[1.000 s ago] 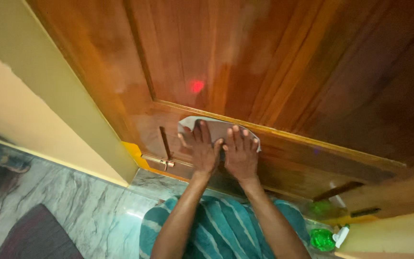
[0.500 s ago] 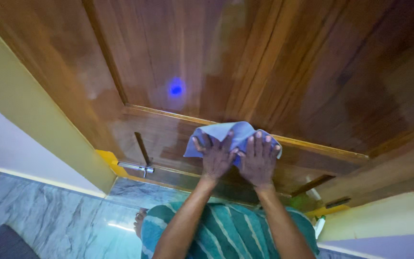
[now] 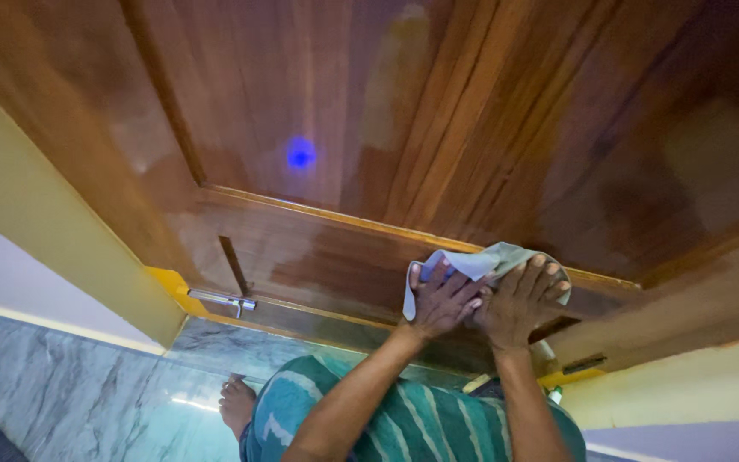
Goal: The person wipes the surface of a wooden door using a light-colored cloth. They systematically clean the door panels and edges with both hands, moving the cloth in circular and sweeping motions.
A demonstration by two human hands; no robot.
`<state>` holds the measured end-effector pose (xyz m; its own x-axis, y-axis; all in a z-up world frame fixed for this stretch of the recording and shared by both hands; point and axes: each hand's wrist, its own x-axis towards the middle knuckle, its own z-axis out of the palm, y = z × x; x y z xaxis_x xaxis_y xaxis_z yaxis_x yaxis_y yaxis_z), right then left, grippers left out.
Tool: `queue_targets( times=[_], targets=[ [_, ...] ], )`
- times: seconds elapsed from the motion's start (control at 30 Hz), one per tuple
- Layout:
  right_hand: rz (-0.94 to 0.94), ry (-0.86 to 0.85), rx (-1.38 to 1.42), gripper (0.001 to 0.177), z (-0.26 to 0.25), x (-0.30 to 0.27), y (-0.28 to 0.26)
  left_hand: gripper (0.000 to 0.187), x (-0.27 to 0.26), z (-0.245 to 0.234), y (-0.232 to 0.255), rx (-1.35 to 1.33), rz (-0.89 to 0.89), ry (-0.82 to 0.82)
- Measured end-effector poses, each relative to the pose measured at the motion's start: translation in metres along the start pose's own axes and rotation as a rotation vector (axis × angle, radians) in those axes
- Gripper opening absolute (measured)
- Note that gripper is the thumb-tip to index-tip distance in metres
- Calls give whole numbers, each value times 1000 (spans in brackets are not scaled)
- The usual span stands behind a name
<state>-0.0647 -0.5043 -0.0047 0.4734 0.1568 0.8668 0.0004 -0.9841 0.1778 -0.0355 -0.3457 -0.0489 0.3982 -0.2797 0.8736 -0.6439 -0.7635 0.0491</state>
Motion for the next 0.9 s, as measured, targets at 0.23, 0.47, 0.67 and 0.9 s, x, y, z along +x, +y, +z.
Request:
queue_targets(
  times=[0.23, 0.47, 0.67, 0.9],
  targets=[
    [87, -18, 31, 80, -6, -1, 5, 51, 3, 0, 11, -44, 35, -16],
    [88, 5, 106, 80, -14, 13, -16, 43, -2, 1, -6, -85, 48, -82],
    [107, -45, 177, 78, -25, 26, -46, 47, 3, -26, -30, 39, 24, -38],
    [80, -27, 253, 77, -24, 36, -90, 55, 5, -54, -65, 88, -47, -28]
  ],
)
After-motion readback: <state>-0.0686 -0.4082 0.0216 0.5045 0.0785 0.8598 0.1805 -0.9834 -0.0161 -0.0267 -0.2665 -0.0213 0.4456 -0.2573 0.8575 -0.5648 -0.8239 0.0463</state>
